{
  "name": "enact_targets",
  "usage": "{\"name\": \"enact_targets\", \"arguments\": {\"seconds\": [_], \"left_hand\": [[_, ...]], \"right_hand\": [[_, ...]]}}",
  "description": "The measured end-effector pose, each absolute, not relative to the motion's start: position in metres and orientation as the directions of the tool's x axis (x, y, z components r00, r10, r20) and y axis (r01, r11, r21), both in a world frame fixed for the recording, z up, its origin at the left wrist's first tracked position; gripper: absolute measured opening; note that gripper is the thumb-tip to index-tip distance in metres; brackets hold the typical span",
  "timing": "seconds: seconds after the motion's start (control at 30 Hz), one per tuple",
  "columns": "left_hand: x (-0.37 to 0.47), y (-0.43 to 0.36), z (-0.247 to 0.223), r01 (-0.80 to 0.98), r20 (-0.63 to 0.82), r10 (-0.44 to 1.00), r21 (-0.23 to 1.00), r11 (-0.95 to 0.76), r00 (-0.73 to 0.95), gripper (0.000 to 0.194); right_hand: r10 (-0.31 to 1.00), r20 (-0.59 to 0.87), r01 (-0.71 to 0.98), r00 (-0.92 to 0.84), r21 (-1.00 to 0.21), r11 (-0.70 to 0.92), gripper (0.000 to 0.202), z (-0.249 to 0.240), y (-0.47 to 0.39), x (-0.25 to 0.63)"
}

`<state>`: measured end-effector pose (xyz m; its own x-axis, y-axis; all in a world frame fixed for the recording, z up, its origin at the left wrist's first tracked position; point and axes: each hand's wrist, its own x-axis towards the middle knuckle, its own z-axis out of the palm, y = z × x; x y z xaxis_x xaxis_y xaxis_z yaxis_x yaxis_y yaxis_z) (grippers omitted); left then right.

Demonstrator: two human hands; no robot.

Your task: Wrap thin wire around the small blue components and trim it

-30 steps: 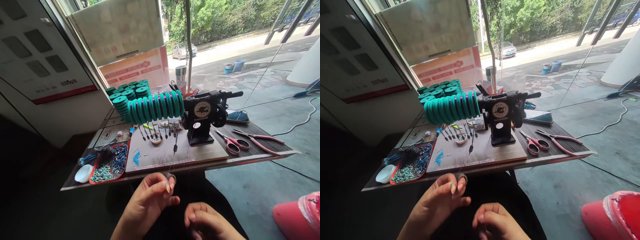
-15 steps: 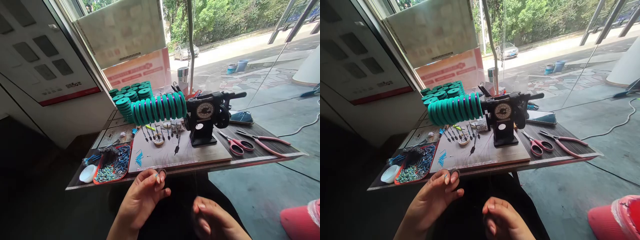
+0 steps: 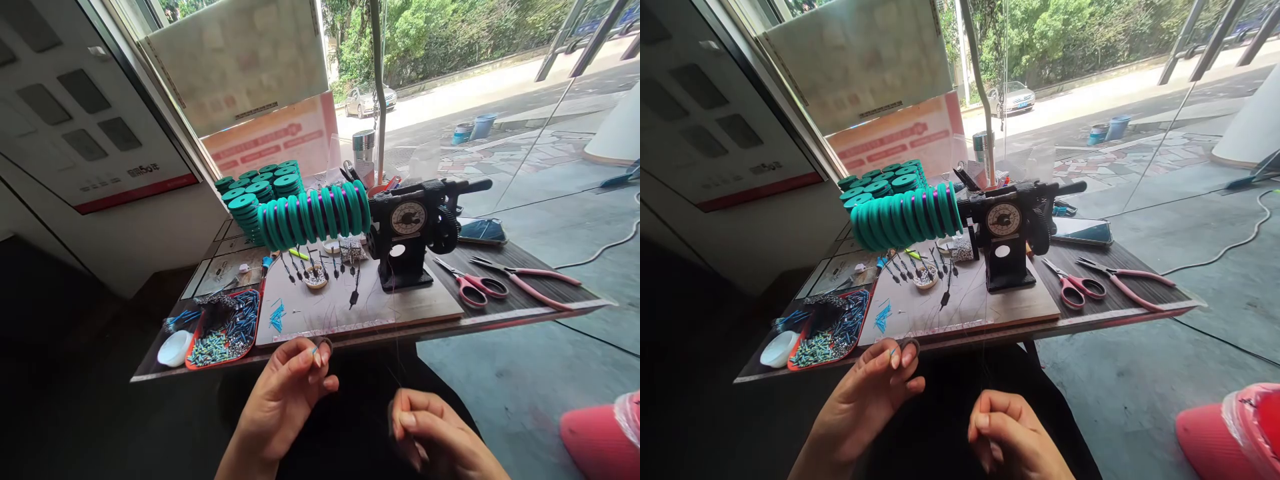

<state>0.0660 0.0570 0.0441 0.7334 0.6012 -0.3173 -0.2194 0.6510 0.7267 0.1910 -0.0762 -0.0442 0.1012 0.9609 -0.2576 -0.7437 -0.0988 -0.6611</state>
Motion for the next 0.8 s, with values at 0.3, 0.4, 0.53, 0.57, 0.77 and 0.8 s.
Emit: {"name": "enact_targets", "arguments": {"seconds": [0.3,0.4,0.53,0.57,0.77,0.8], "left_hand": [[0.07,0.053,0.043,-0.191,-0.341,0.629,0.759,0.623,0.698,0.015],[0.072,0.053,0.042,-0.191,-0.326,0.627,0.767,0.613,0.707,0.016],[0.073,0.053,0.04,-0.189,-0.334,0.636,0.769,0.611,0.695,0.015],[0.073,0.053,0.039,-0.189,-0.335,0.637,0.769,0.611,0.694,0.015],[0.075,0.052,0.04,-0.19,-0.357,0.654,0.767,0.612,0.667,0.016],[0.075,0.052,0.039,-0.197,-0.362,0.674,0.773,0.603,0.643,0.016]], "right_hand": [[0.949,-0.268,-0.591,0.168,-0.798,-0.121,0.032,-0.038,-0.084,0.196],[0.956,-0.231,-0.484,0.183,-0.867,-0.117,0.036,-0.035,-0.084,0.2],[0.955,-0.204,-0.411,0.214,-0.906,-0.101,0.037,-0.035,-0.083,0.204],[0.956,-0.192,-0.396,0.22,-0.914,-0.092,0.037,-0.035,-0.083,0.204],[0.957,-0.164,-0.357,0.238,-0.932,-0.071,0.037,-0.037,-0.086,0.204],[0.956,-0.173,-0.366,0.236,-0.927,-0.078,0.037,-0.038,-0.086,0.203]]}}
